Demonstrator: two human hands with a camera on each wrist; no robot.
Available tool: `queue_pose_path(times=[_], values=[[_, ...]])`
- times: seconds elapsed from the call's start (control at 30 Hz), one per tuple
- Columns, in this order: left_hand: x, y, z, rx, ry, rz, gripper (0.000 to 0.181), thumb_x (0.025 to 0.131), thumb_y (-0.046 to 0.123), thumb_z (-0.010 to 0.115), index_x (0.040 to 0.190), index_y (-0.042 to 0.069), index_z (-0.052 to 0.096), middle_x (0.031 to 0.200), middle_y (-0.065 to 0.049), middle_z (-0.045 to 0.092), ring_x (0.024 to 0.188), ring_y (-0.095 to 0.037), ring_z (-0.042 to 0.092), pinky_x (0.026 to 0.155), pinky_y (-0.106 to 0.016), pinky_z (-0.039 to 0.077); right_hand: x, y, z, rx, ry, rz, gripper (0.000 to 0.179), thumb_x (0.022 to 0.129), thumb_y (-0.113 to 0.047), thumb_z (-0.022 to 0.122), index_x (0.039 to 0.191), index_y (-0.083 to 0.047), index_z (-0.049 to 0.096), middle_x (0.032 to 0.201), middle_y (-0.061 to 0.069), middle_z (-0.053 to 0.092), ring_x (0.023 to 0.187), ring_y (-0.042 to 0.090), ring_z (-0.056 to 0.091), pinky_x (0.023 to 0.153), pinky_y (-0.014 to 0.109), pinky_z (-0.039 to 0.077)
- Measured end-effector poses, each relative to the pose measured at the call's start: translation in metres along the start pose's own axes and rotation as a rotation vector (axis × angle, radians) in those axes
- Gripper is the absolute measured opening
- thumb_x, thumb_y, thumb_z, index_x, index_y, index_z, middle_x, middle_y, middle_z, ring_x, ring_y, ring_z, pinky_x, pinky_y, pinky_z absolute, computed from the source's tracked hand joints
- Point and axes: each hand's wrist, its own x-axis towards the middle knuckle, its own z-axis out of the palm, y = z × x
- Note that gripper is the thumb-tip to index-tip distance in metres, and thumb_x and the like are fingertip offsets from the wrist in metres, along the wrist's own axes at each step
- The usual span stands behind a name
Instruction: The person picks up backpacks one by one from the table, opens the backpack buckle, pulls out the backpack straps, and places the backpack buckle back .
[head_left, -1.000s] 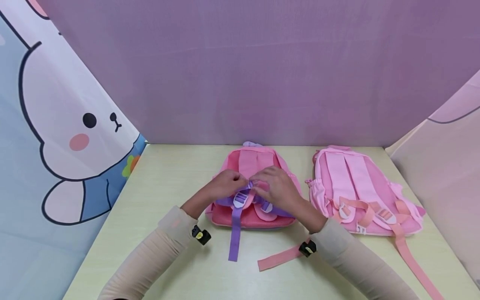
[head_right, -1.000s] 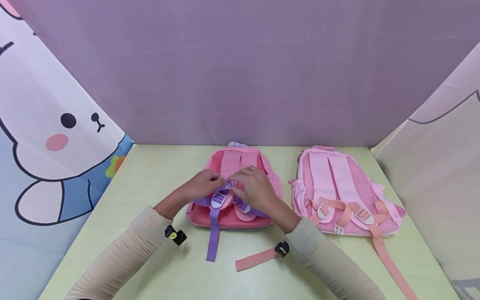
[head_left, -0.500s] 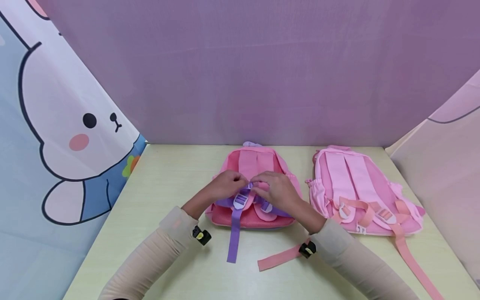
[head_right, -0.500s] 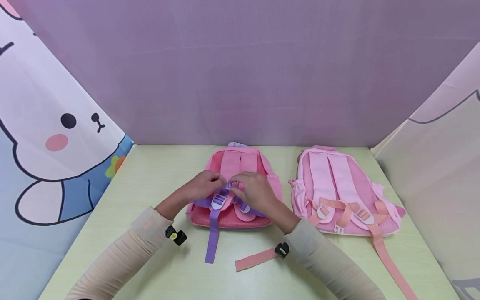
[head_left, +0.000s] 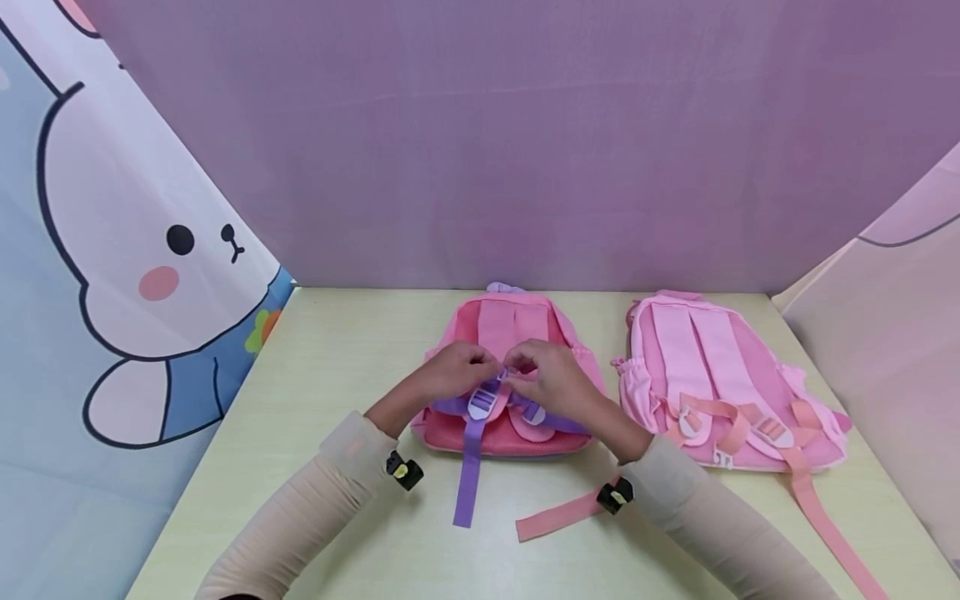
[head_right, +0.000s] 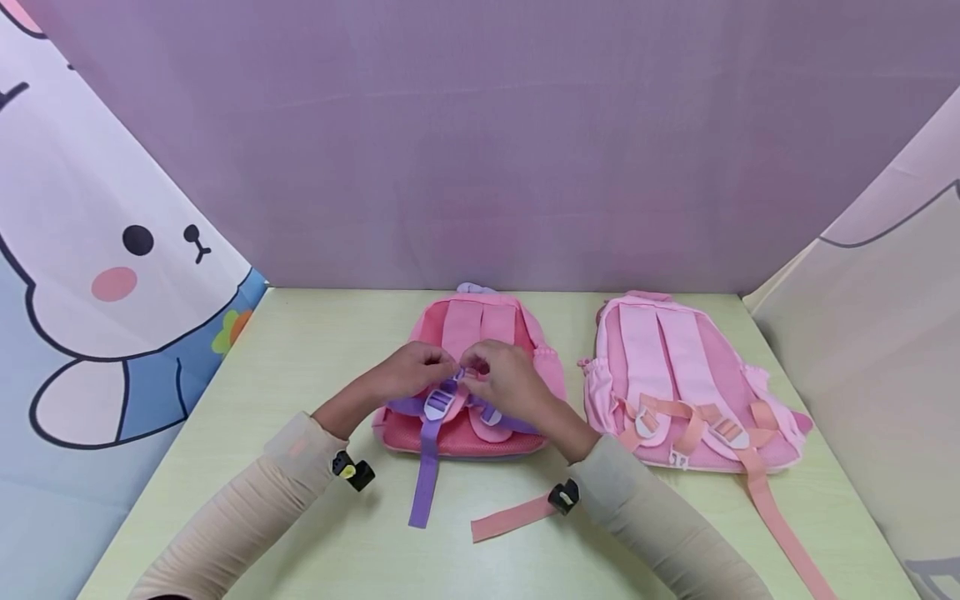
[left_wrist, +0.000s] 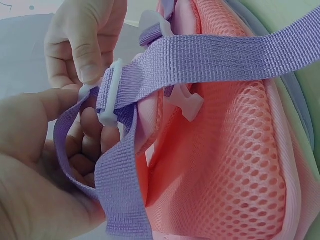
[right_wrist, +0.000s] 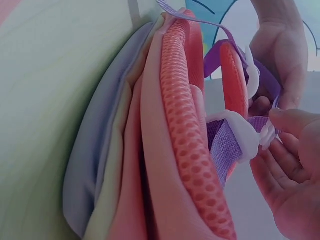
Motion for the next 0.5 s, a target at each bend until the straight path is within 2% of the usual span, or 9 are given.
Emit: queue_pose_path(times=[0.27, 0.5], values=[[-0.0018, 0.0014, 0.0009, -0.005, -0.016, 0.012, 0.023, 0.102, 0.029, 0.061, 0.102, 0.012, 0.076, 0.075, 0.000, 0.057, 0.073, -0.014, 0.052, 0.064, -0.026, 0.040, 0.0013, 0.0033, -0.0009, 0.064, -0.043, -0.004, 0.017, 0.086, -0.009, 0.079, 0.100, -0.013, 0.069, 0.099, 0.002, 0.068, 0.091, 0.016, 0.067, 0.081, 0.032, 0.060], [-0.0009, -0.0007, 0.0037, -0.026, -0.013, 0.027, 0.023, 0.101, 0.028, 0.062, 0.102, 0.011, 0.076, 0.072, 0.001, 0.057, 0.070, -0.013, 0.052, 0.063, -0.026, 0.041, 0.0018, 0.0056, -0.0007, 0.093, -0.042, -0.030, 0.020, 0.082, -0.006, 0.080, 0.095, -0.012, 0.066, 0.095, 0.002, 0.066, 0.086, 0.015, 0.064, 0.076, 0.028, 0.059]])
